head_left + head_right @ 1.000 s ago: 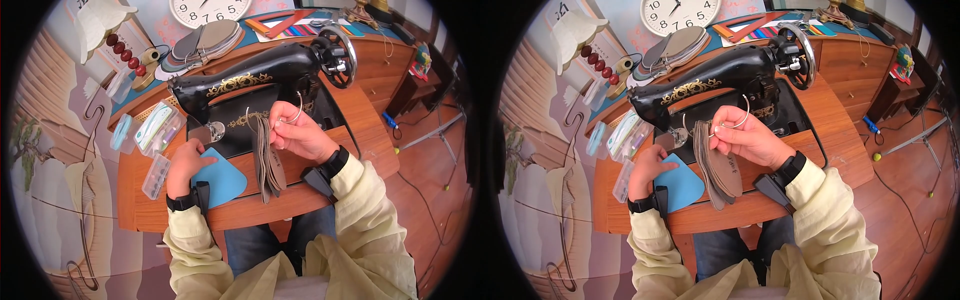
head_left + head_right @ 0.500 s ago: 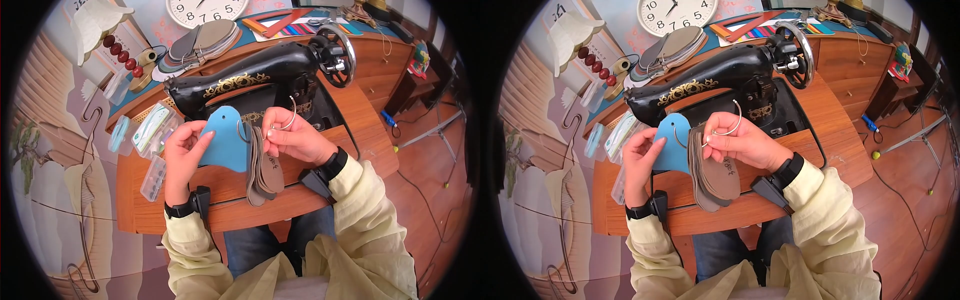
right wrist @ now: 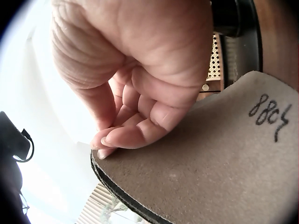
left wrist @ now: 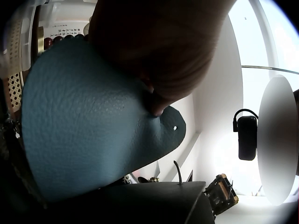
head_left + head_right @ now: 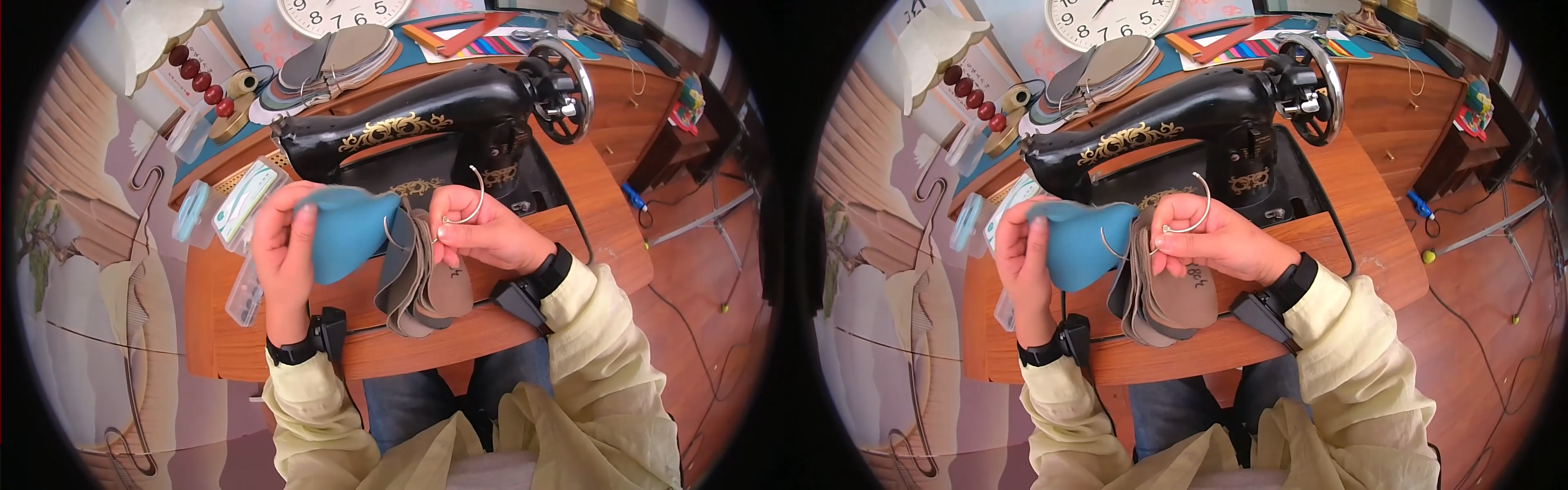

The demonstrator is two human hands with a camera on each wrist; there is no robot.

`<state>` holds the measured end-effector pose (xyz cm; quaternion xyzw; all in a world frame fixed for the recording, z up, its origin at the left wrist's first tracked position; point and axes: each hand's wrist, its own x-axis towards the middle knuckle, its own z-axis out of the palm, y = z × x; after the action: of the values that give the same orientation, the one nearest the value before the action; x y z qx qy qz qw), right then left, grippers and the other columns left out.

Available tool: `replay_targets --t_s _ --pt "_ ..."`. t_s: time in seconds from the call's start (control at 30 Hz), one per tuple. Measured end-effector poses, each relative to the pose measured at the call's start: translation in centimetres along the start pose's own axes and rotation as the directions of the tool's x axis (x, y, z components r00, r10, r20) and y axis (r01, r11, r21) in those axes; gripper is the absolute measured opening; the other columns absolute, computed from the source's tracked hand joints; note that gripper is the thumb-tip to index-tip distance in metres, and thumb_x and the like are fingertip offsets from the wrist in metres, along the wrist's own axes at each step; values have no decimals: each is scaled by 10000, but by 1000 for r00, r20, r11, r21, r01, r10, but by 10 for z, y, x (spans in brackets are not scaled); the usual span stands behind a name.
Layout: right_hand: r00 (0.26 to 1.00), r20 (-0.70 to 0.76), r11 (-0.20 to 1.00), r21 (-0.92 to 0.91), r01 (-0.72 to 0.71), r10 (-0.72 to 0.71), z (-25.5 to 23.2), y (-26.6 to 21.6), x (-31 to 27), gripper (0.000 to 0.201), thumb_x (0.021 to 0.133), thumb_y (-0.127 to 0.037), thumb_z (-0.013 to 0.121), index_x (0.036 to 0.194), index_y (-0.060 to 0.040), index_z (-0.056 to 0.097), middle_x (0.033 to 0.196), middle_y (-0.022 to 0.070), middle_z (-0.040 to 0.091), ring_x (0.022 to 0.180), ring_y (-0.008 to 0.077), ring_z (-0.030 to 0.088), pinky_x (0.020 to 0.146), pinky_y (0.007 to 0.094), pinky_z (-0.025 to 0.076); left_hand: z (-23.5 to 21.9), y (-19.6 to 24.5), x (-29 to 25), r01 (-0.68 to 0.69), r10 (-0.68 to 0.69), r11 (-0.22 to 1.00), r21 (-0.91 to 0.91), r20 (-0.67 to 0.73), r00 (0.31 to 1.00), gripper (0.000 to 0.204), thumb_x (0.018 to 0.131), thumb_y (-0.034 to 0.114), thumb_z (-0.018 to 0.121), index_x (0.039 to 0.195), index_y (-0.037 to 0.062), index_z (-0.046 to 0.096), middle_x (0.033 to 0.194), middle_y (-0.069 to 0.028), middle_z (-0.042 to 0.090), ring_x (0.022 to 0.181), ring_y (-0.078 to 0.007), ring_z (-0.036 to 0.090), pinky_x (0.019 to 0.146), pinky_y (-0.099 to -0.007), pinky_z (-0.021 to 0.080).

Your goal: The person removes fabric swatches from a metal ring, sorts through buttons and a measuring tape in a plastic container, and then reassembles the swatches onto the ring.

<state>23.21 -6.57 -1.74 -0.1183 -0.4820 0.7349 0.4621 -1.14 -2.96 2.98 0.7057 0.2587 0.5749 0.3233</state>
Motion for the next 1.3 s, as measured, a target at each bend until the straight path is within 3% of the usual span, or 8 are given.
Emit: replay_targets --t_s 0.17,0.37,0.47,0.5,0.6,0.77,1.07,1.3 --pt "1000 17 1000 3 14 -14 -2 -1 0 72 960 -163 590 957 -96 563 867 39 666 735 66 580 664 201 447 -5 1 1 135 -153 973 -186 -83 985 167 1027 190 429 1051 42 501 694 0 408 575 -92 411 535 -227 335" --pt "1000 -8 1000 7 -12 12 1 -3 -2 68 957 -162 594 951 -101 565 857 35 663 720 67 575 672 203 452 -16 -3 0 324 -205 836 -443 296 933 173 1016 184 470 1078 36 535 733 18 515 575 -50 429 517 -185 338" --pt "1000 -2 1000 -17 -7 7 1 -4 -2 65 956 -162 596 952 -102 570 858 35 661 720 70 577 680 208 459 4 4 -5 387 -357 895 -224 162 920 188 1037 226 414 1009 56 487 634 40 363 486 -44 299 481 -206 238" --pt "1000 5 1000 -26 0 0 1 -4 -2 65 956 -162 596 953 -102 572 859 35 660 721 71 578 683 209 462 1 0 -5 393 -361 895 -210 176 916 180 1023 220 462 1010 48 516 676 32 471 534 -38 402 502 -191 316" --pt "1000 5 1000 -13 4 -4 1 -4 -2 68 956 -163 596 960 -98 575 864 38 661 725 72 583 689 211 467 4 -6 -5 296 -288 952 -77 106 952 143 977 161 568 1038 34 591 872 21 622 732 -24 557 636 -169 445" --pt "1000 -7 1000 -22 -14 14 0 -3 -2 73 957 -163 594 967 -93 577 863 39 660 730 74 589 689 211 472 1 -13 -4 118 -96 985 124 -169 981 94 902 91 668 948 13 644 853 -8 645 763 -51 559 674 -184 436" --pt "1000 -12 999 -20 -27 27 -1 -2 -1 76 962 -162 588 975 -88 577 869 40 660 728 71 590 684 209 474 14 7 -1 -289 216 890 352 233 948 216 781 -50 660 976 24 716 906 -86 704 844 -227 634 740 -299 494" --pt "999 -9 999 -22 -37 37 0 -2 0 82 965 -165 583 983 -86 575 872 40 662 735 71 590 704 209 476 14 9 -1 -343 257 873 346 271 928 238 739 -65 682 948 37 731 866 -69 705 817 -221 639 732 -308 504"
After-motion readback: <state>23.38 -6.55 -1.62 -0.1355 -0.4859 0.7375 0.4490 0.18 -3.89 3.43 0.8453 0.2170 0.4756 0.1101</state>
